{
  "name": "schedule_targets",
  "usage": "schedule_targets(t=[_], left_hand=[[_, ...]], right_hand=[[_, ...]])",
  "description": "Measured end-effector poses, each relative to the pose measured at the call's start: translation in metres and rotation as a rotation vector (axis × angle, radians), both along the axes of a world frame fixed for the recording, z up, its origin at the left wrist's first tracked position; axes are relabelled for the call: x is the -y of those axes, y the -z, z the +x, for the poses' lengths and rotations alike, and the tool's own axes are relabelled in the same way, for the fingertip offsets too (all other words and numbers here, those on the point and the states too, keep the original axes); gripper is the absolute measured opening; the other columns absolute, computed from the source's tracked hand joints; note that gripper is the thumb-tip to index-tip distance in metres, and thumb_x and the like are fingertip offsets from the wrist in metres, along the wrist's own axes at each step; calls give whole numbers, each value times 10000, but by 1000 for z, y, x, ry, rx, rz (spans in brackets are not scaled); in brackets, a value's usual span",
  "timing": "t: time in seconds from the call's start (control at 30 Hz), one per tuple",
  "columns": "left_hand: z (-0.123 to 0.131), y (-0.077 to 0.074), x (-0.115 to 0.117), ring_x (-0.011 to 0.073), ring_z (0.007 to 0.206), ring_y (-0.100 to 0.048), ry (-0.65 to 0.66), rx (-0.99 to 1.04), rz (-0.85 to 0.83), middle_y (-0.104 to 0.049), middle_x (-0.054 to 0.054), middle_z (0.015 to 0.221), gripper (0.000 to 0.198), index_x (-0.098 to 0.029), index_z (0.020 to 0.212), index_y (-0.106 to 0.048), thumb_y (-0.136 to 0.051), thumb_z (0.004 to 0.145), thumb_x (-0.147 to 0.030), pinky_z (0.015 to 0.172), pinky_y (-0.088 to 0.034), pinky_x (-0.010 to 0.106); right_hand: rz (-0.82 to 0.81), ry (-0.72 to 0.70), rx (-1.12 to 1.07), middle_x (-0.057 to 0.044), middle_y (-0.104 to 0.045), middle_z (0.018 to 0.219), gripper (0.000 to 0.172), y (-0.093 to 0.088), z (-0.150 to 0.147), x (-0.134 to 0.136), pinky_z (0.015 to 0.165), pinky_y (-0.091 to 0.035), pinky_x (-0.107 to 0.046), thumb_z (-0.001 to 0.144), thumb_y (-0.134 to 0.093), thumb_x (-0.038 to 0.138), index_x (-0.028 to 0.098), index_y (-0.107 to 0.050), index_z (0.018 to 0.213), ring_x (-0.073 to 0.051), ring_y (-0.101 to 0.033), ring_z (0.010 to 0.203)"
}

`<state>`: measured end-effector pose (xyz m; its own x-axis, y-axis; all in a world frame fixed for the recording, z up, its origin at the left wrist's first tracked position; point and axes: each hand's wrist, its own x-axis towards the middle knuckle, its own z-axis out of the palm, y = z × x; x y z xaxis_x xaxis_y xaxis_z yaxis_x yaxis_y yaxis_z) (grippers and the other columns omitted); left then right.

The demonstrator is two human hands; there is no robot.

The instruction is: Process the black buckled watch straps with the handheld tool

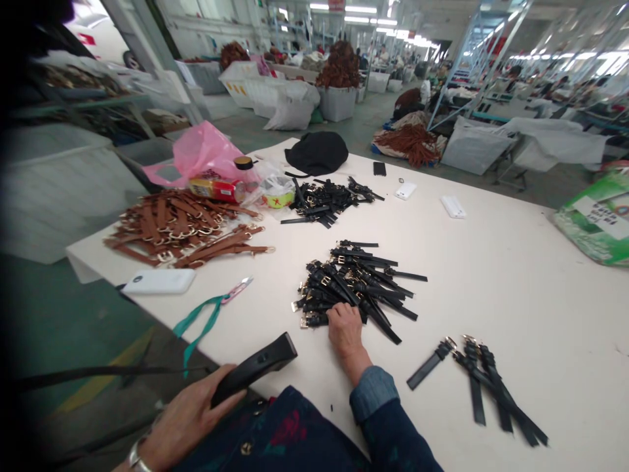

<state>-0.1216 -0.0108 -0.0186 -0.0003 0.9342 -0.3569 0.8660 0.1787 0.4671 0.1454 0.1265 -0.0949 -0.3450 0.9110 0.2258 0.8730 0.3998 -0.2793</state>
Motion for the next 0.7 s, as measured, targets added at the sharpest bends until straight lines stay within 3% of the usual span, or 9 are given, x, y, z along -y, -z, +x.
schedule_targets(t=[0.2,0.37,0.53,0.7], left_hand=[[-3,-4,2,208,910,-597,4,-18,0,-644,54,995,387,-221,1099,-493,-444,800,-462,821,-424,317],[-5,-5,1,196,842,-604,70,-63,4,-640,27,891,365,-240,1070,-485,-411,811,-486,754,-423,285],[-9,-6,-2,197,800,-607,118,-94,5,-634,15,832,360,-242,1054,-479,-391,816,-497,685,-417,266],[-15,-5,-6,201,823,-604,143,-90,23,-625,15,850,361,-243,1057,-467,-384,820,-502,699,-420,270]], right_hand=[[-47,-21,35,-62,-558,923,199,-10,-8,11,771,-284,-338,837,-493,278,215,-602,992,-205,-443,897],[-137,-28,65,-69,-544,985,252,-7,-10,21,806,-278,-349,836,-484,276,222,-559,1071,-221,-428,942],[-202,45,64,-99,-554,961,203,-5,-16,26,811,-273,-373,831,-489,267,181,-563,999,-252,-424,954],[-268,33,7,-73,-595,913,188,-13,-18,39,790,-311,-326,861,-444,284,190,-576,957,-214,-483,901]])
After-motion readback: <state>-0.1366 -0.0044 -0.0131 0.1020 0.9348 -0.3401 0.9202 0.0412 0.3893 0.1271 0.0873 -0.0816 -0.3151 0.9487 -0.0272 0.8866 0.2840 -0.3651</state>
